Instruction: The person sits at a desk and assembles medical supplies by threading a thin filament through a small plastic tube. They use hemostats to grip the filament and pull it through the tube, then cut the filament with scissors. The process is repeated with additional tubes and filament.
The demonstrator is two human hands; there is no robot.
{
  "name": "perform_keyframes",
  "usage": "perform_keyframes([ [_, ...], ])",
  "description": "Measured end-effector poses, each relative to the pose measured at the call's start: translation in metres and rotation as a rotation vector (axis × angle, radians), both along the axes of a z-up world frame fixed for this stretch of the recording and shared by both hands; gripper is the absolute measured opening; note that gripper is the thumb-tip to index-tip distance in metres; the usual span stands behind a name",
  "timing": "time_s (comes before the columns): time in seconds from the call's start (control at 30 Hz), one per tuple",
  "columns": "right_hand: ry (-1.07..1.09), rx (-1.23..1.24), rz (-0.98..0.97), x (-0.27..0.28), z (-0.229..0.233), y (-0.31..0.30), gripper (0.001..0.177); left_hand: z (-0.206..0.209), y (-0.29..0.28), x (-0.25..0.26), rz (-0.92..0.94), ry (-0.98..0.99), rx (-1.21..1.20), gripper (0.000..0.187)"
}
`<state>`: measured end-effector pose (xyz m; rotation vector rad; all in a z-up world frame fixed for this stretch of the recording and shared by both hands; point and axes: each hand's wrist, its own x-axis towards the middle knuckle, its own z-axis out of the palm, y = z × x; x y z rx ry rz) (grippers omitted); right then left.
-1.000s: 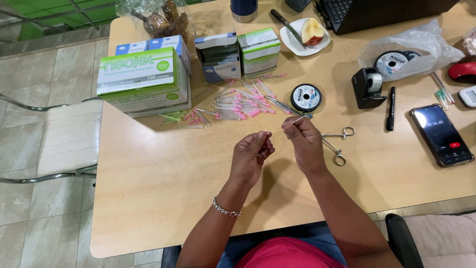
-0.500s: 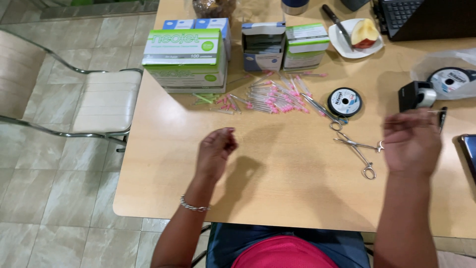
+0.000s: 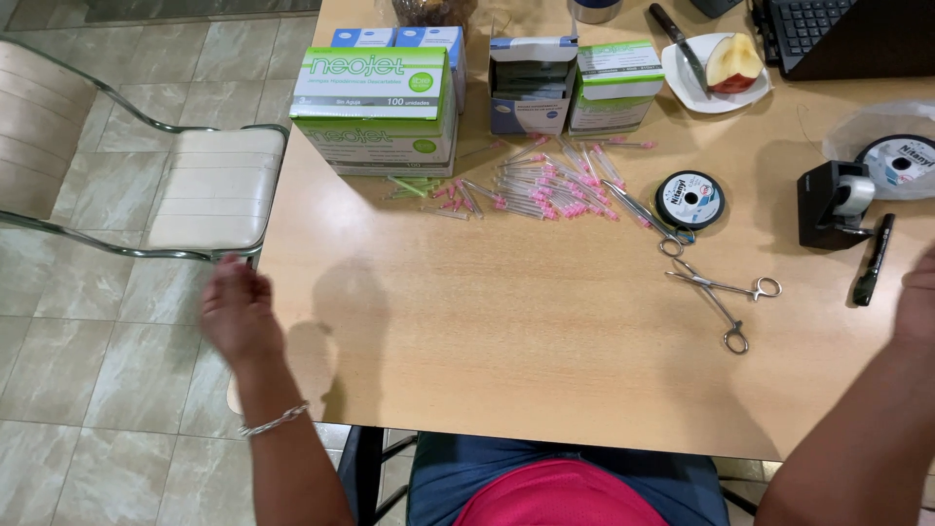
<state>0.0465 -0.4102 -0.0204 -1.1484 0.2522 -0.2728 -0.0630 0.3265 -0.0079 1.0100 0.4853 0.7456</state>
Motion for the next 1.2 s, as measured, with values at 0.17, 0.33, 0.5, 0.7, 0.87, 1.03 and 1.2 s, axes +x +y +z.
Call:
perform_keyframes([
  [0.17,0.047,-0.236,0.066,-0.002,0.019,0.043,0.037,-0.028,-0.107,0.078,-0.162,0.187,0.442,0.031],
  [0.33,-0.108,-0.618,0.34,-0.026,0.085,0.174,0.008,-0.046,-0.175,0.152,-0.238,0.47,1.369,0.014],
  [0.5,0.015,-0.931,0.429,-0.031,0.111,0.205,0.013,-0.034,-0.192,0.159,-0.206,0.236,1.443,0.03],
  [0.7,0.029,-1.5,0.636,-0.015,0.098,0.223,0.03,0.054,-0.279,0.077,-0.188,-0.336,1.643,0.031],
  [0.87,-0.162,-1.99,0.678,-0.011,0.051,0.228,0.025,0.029,-0.313,0.051,-0.231,-0.513,1.934,0.011],
  [1.03,-0.643,-2.111,0.499,-0.016,0.001,0.226,0.022,0.013,-0.319,0.037,-0.457,-0.342,2.12,0.01],
  [1.2,-0.751,-2.083,0.491,-0.021,-0.013,0.225,0.02,0.0,-0.319,0.036,-0.63,-0.191,2.107,0.011],
])
